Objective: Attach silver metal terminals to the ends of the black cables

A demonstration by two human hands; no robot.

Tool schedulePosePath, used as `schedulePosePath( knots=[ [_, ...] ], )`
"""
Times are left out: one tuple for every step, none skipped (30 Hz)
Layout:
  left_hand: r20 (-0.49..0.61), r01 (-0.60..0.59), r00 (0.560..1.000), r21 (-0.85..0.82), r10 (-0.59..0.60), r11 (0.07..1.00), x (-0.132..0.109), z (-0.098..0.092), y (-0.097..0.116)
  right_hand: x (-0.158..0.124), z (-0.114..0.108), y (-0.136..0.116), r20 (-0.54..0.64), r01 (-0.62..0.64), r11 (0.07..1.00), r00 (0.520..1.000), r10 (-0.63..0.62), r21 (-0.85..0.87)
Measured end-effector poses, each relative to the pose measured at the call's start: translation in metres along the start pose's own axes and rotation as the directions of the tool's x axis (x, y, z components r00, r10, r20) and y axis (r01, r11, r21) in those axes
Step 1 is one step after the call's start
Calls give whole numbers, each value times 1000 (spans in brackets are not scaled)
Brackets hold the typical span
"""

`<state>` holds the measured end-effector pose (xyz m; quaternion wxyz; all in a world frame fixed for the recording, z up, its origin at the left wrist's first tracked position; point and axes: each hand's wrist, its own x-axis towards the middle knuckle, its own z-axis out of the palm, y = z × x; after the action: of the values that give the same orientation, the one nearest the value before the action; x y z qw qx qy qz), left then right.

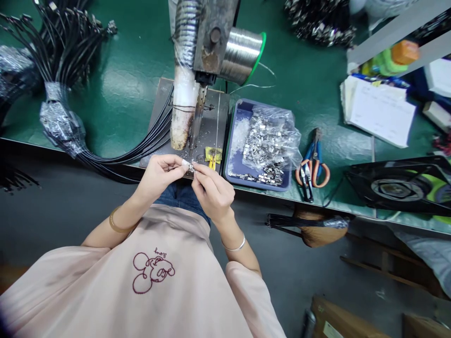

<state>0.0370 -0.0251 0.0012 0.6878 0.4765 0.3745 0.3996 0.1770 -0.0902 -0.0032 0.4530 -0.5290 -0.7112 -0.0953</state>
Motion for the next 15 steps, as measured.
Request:
schedulePosePath(
  knots=[
    [-12,-6,1000,-2,6,1000,1,1,0,1,1,0,-1,-6,1000,1000,6,2],
    [-24,-11,1000,-5,10,1000,1,2,1,1,1,0,-2,-15,1000,1000,15,5],
    [-35,-13,999,-7,13,1000,2,2,1,2,1,0,-3,-26,1000,1000,26,10],
    [-43,-14,999,-6,14,1000,2,3,2,3,2,1,-4,-38,999,999,38,18],
    [-50,-13,999,-2,13,1000,3,3,3,4,1,1,-3,-50,998,999,50,29],
    [-55,-12,998,1,12,1000,4,3,3,4,1,1,0,-60,997,998,60,41],
    [-59,-11,998,3,11,1000,4,4,4,5,1,2,3,-66,996,998,66,52],
    [-62,-11,998,3,12,1000,4,4,4,6,1,2,6,-70,996,998,69,61],
    [-66,-13,998,1,13,1000,5,4,5,7,1,3,9,-70,995,998,70,67],
    [-69,-16,998,-1,16,1000,5,4,5,7,1,3,10,-69,995,998,69,70],
    [-72,-18,997,-1,18,1000,5,4,5,8,1,3,10,-69,995,998,68,70],
    [-75,-21,997,0,21,1000,5,4,6,9,1,3,12,-70,995,998,69,68],
    [-76,-21,997,4,21,1000,5,4,6,10,1,3,12,-71,995,997,70,65],
    [-76,-22,997,10,23,1000,6,4,6,10,1,3,11,-71,996,997,71,62],
    [-73,-23,997,16,25,1000,6,4,7,11,1,3,9,-71,996,997,70,59]
  ],
)
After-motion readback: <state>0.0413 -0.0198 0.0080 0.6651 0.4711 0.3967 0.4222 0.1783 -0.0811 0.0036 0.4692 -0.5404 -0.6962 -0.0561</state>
